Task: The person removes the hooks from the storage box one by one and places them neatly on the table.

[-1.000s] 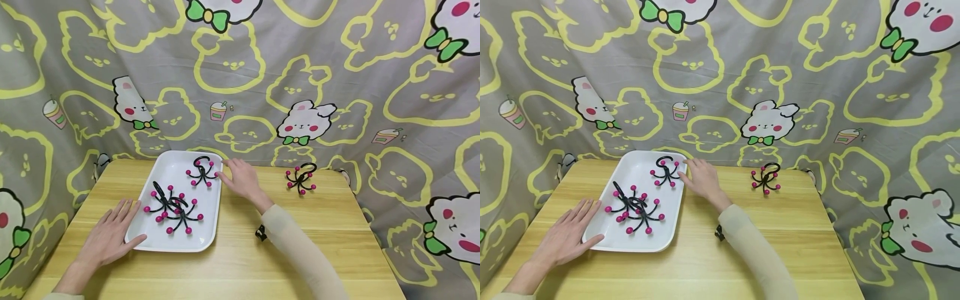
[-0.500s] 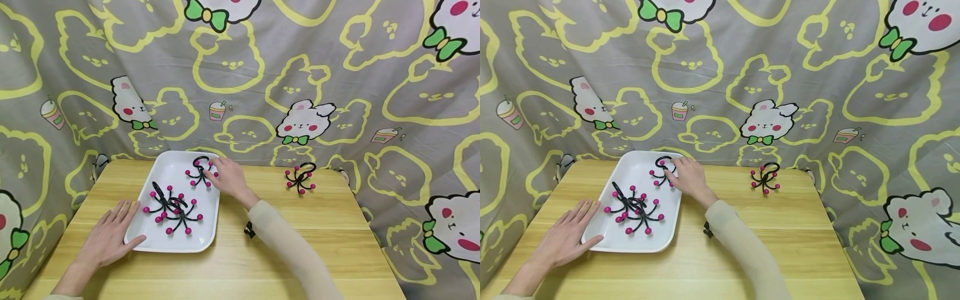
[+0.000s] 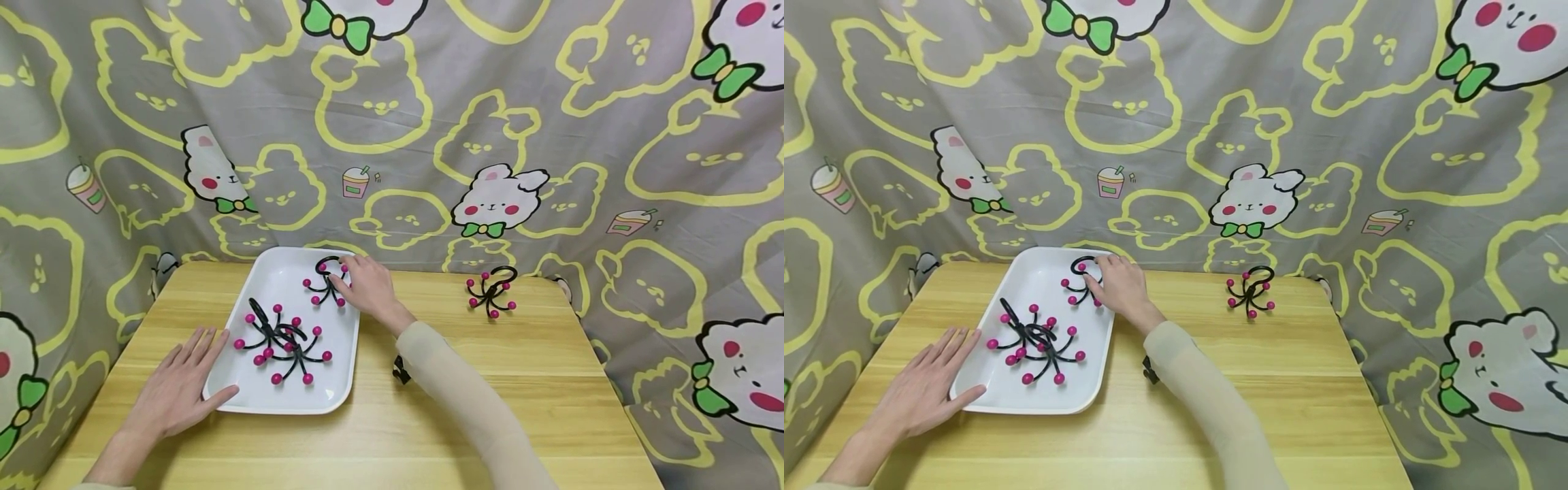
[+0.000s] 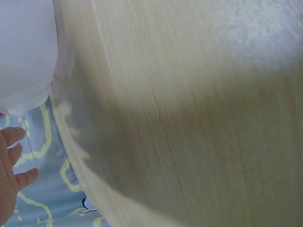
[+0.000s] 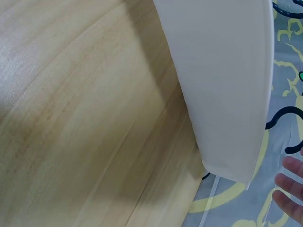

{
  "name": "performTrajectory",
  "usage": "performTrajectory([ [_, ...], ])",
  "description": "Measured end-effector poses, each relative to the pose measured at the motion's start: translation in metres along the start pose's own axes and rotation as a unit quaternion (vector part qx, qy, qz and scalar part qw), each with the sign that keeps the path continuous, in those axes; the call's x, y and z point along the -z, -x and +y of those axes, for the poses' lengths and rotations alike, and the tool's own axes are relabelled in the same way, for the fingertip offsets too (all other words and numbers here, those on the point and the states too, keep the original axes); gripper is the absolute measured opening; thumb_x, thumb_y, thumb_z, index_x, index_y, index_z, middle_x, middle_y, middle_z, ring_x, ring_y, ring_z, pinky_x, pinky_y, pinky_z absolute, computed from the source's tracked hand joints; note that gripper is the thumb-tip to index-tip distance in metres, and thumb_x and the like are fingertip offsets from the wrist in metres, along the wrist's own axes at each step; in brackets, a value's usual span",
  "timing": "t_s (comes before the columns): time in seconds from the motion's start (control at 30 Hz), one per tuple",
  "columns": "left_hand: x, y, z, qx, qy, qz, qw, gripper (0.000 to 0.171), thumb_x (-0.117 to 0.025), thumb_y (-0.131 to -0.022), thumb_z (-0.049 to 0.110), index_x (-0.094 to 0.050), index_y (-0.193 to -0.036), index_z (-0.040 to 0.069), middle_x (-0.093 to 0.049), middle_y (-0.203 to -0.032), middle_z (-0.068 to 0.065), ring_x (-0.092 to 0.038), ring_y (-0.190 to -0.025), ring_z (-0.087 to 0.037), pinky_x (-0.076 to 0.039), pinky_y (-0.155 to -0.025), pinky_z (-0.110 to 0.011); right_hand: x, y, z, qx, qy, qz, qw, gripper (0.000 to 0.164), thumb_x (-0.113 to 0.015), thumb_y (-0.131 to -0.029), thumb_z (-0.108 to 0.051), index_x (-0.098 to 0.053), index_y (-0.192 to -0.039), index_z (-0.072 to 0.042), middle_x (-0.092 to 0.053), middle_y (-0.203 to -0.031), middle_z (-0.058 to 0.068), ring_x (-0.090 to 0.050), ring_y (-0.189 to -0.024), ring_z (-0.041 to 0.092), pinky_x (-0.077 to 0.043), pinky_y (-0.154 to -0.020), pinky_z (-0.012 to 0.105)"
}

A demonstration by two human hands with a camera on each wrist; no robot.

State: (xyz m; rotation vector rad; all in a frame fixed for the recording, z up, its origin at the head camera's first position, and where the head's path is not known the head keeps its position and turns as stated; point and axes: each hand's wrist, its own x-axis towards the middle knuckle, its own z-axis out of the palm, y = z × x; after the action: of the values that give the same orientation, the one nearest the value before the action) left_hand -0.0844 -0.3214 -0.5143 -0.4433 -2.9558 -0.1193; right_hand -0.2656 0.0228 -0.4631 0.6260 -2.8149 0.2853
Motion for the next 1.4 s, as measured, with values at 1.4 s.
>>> performTrajectory([
  [1.4,-0.002,0.001,0.000,-0.002,0.003,0.010,0.9999,0.107,-0.067,-0.088,0.071,-0.028,-0.168,0.012,-0.045,-0.162,-0.029,-0.039,-0.154,-0.046,-0.039,-0.117,-0.067,-0.005,-0.026,-0.020,-0.027,0.010,-0.015,0.999,0.065,-0.050,-0.104,-0.066,-0.056,-0.149,-0.020,-0.067,-0.145,0.002,-0.071,-0.123,0.022,-0.064,-0.094,0.039],
])
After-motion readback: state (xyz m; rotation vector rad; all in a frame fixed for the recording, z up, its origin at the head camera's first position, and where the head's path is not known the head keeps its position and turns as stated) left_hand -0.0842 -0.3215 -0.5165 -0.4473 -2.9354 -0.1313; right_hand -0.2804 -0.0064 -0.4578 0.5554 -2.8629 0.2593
